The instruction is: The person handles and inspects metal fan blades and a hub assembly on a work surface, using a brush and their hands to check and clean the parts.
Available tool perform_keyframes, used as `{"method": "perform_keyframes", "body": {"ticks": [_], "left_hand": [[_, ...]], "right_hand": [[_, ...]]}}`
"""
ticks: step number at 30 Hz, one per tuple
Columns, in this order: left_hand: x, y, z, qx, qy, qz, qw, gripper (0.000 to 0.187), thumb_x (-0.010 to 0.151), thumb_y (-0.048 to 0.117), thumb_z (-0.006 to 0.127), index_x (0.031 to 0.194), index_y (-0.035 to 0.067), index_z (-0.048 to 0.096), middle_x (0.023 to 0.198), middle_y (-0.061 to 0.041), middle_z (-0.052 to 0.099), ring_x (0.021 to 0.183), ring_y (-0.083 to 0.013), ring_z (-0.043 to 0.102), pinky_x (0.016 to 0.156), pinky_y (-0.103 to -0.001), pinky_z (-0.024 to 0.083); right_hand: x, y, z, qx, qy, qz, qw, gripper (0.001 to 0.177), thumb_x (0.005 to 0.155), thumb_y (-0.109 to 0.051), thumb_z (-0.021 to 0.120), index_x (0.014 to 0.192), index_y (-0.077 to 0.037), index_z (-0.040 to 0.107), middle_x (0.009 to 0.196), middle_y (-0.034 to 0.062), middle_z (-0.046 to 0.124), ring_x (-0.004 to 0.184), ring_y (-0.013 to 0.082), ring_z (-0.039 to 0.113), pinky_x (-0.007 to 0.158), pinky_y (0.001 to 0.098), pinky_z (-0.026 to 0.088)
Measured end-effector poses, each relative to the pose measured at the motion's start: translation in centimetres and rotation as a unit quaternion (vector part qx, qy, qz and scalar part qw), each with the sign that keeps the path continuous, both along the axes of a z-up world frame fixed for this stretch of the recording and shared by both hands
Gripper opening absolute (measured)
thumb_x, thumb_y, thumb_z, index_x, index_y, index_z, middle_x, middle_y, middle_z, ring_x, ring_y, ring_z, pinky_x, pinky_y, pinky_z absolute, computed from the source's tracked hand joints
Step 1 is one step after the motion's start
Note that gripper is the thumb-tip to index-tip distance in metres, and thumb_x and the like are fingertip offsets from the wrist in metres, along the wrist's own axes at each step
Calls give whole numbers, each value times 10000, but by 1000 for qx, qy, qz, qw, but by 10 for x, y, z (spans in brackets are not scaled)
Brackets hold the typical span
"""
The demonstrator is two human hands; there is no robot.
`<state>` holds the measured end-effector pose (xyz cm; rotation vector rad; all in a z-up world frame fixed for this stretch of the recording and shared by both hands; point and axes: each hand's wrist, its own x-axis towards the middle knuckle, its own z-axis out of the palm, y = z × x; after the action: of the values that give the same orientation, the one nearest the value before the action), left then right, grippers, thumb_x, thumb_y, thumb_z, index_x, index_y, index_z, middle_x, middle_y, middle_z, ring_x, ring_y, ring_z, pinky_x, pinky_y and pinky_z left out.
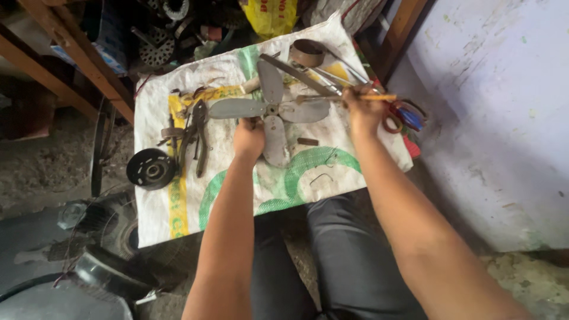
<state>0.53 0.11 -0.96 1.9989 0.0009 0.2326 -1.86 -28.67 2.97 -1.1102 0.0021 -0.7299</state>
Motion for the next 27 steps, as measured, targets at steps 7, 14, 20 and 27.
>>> {"method": "perform_keyframes", "body": {"ticks": [7,14,20,27], "left_hand": [[-15,4,27,-88,23,-33,995,431,839,208,779,1200,32,622,1016,-112,759,899,-231,736,796,-358,563],[-43,11,41,-116,-9,-28,993,346,878,171,776,1171,7,692,838,-85,738,718,-133,657,662,-292,521],[-40,13,27,-266,-48,-19,963,271,960,119,695,1210,15,686,796,-4,656,662,-45,530,592,-229,423],[-24,14,3,-310,-55,-5,949,373,939,52,708,1292,-3,601,886,-34,678,758,-62,590,681,-220,491]], "right_hand": [[-9,7,-7,-187,38,-16,981,203,849,43,826,965,-22,672,916,29,706,822,87,658,740,227,555],[-22,15,-5,-149,70,82,983,197,824,36,813,956,-47,692,906,2,728,817,79,674,755,219,565],[-30,13,5,-181,135,92,970,188,820,7,811,939,-61,682,869,8,712,771,84,651,696,238,527],[-35,24,13,-268,70,76,958,173,825,-18,810,921,-53,671,904,-1,710,828,67,661,768,229,555]]}}
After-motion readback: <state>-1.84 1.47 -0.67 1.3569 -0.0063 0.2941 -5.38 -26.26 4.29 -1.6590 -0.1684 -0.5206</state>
